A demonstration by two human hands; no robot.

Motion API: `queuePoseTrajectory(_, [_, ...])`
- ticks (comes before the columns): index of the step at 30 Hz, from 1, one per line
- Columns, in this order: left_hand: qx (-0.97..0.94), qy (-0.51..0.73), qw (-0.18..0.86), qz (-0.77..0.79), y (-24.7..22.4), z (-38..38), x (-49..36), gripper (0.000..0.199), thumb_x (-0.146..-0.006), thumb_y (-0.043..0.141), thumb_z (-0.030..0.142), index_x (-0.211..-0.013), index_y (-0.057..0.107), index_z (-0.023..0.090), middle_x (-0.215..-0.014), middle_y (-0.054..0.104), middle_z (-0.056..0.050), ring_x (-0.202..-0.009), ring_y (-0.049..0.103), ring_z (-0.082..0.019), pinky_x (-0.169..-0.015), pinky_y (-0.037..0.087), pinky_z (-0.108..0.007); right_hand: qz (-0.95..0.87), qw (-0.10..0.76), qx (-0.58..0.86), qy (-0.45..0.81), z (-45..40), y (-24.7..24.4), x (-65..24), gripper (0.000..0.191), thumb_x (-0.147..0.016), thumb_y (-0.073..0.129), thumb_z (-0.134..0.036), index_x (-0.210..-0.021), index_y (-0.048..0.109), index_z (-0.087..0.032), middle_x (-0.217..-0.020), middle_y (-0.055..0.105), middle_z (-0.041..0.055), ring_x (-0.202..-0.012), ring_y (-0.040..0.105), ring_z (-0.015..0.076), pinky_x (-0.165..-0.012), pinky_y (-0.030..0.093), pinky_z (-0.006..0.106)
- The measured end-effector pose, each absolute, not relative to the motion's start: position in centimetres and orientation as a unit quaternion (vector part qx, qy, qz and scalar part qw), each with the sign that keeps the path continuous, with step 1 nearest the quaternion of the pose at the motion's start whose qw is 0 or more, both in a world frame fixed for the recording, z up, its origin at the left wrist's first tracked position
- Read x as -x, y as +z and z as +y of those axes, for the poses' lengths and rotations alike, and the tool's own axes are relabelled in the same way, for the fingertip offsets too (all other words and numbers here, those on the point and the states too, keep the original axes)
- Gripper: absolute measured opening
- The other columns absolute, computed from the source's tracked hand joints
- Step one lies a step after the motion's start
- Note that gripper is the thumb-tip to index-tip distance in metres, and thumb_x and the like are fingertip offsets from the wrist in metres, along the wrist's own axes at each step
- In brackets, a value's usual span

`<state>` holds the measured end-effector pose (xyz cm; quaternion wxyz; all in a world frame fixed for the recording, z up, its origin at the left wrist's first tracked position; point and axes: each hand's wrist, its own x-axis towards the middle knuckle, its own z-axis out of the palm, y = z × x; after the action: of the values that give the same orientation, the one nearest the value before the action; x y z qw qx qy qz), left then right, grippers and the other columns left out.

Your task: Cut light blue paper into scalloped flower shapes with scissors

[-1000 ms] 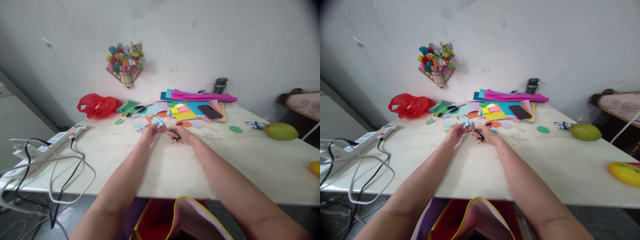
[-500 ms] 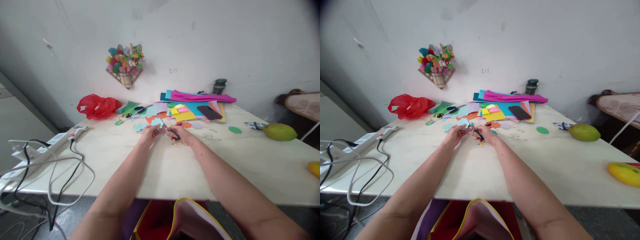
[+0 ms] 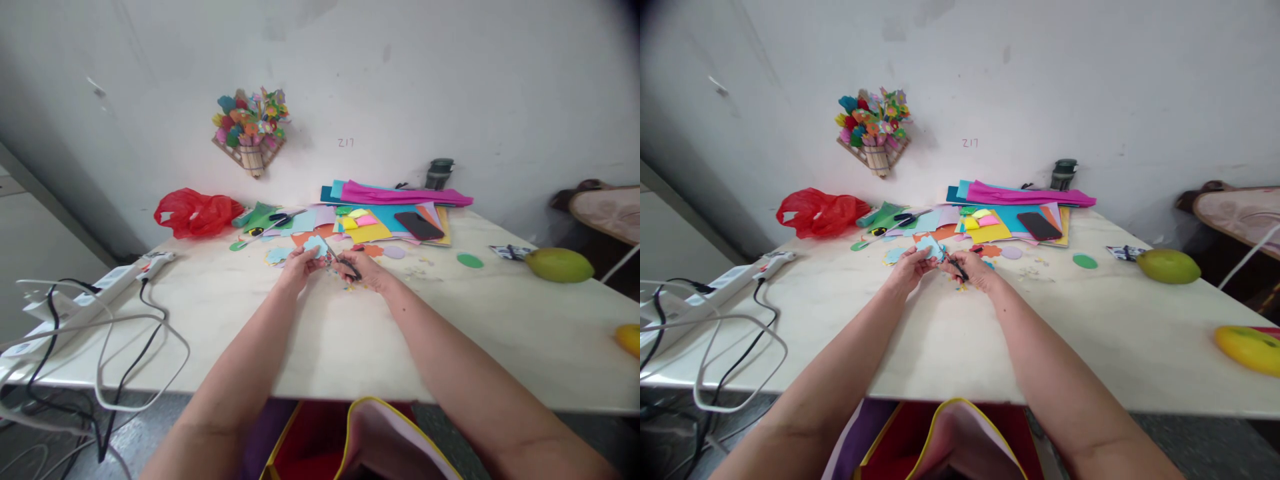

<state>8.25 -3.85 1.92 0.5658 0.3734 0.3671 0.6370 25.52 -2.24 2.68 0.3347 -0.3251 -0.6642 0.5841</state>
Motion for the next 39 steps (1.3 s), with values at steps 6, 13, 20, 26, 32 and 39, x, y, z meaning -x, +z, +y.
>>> queuePoseTrajectory(6, [-0.390,0.609,0.582,0.372,1.99,-4.12,-8.28,0.021,-0.064,0.072,0.020,-0.081,0.063,0.012,-0.072,0.070,-0.006,-0.054,0.065,-0.015,-0.060,0.055,-0.029,-0.659,0.341,0.323,0.587,-2.25,2.73,-25.63,0.028,-0.063,0.074,-0.032,-0.072,0.054,-0.015,-0.050,0.051,-0.0058,-0.039,0.043,0.0046,-0.037,0.032,0.017])
queuePoseTrajectory(13, [-0.393,0.615,0.569,0.380,1.91,-4.05,-8.39,0.022,-0.058,0.077,0.022,-0.071,0.061,0.012,-0.062,0.065,-0.001,-0.049,0.058,-0.010,-0.058,0.052,-0.025,-0.653,0.343,0.327,0.591,-2.13,2.67,-25.60,0.029,-0.063,0.074,-0.033,-0.075,0.056,-0.014,-0.050,0.051,-0.0055,-0.039,0.043,0.0049,-0.036,0.031,0.017])
queuePoseTrajectory(20, [-0.403,0.612,0.566,0.378,1.95,-4.12,-8.51,0.022,-0.055,0.077,0.021,-0.069,0.062,0.012,-0.062,0.063,-0.001,-0.049,0.055,-0.009,-0.058,0.050,-0.025,-0.643,0.348,0.318,0.603,-1.96,2.35,-25.49,0.029,-0.061,0.076,-0.033,-0.072,0.056,-0.014,-0.050,0.051,-0.0052,-0.041,0.043,0.0051,-0.037,0.033,0.017])
queuePoseTrajectory(26, [-0.422,0.602,0.561,0.380,1.91,-4.19,-8.55,0.020,-0.056,0.077,0.021,-0.067,0.064,0.012,-0.060,0.062,-0.001,-0.052,0.056,-0.010,-0.059,0.048,-0.024,-0.643,0.350,0.324,0.600,-1.99,2.29,-25.41,0.031,-0.060,0.076,-0.034,-0.074,0.058,-0.014,-0.050,0.052,-0.0047,-0.040,0.043,0.0058,-0.037,0.033,0.018])
queuePoseTrajectory(32, [-0.427,0.598,0.558,0.385,1.84,-4.15,-8.56,0.019,-0.057,0.077,0.021,-0.068,0.065,0.011,-0.060,0.062,-0.001,-0.050,0.054,-0.008,-0.057,0.046,-0.023,-0.642,0.356,0.322,0.598,-2.18,2.46,-25.32,0.029,-0.060,0.076,-0.032,-0.072,0.057,-0.014,-0.049,0.052,-0.0047,-0.040,0.042,0.0055,-0.037,0.032,0.018])
queuePoseTrajectory(39, [-0.419,0.602,0.556,0.392,1.88,-4.15,-8.62,0.020,-0.056,0.077,0.021,-0.065,0.063,0.011,-0.061,0.062,-0.002,-0.050,0.053,-0.008,-0.056,0.046,-0.022,-0.645,0.351,0.335,0.590,-2.05,2.22,-25.18,0.027,-0.060,0.075,-0.029,-0.072,0.056,-0.015,-0.048,0.052,-0.0049,-0.039,0.042,0.0056,-0.037,0.031,0.018])
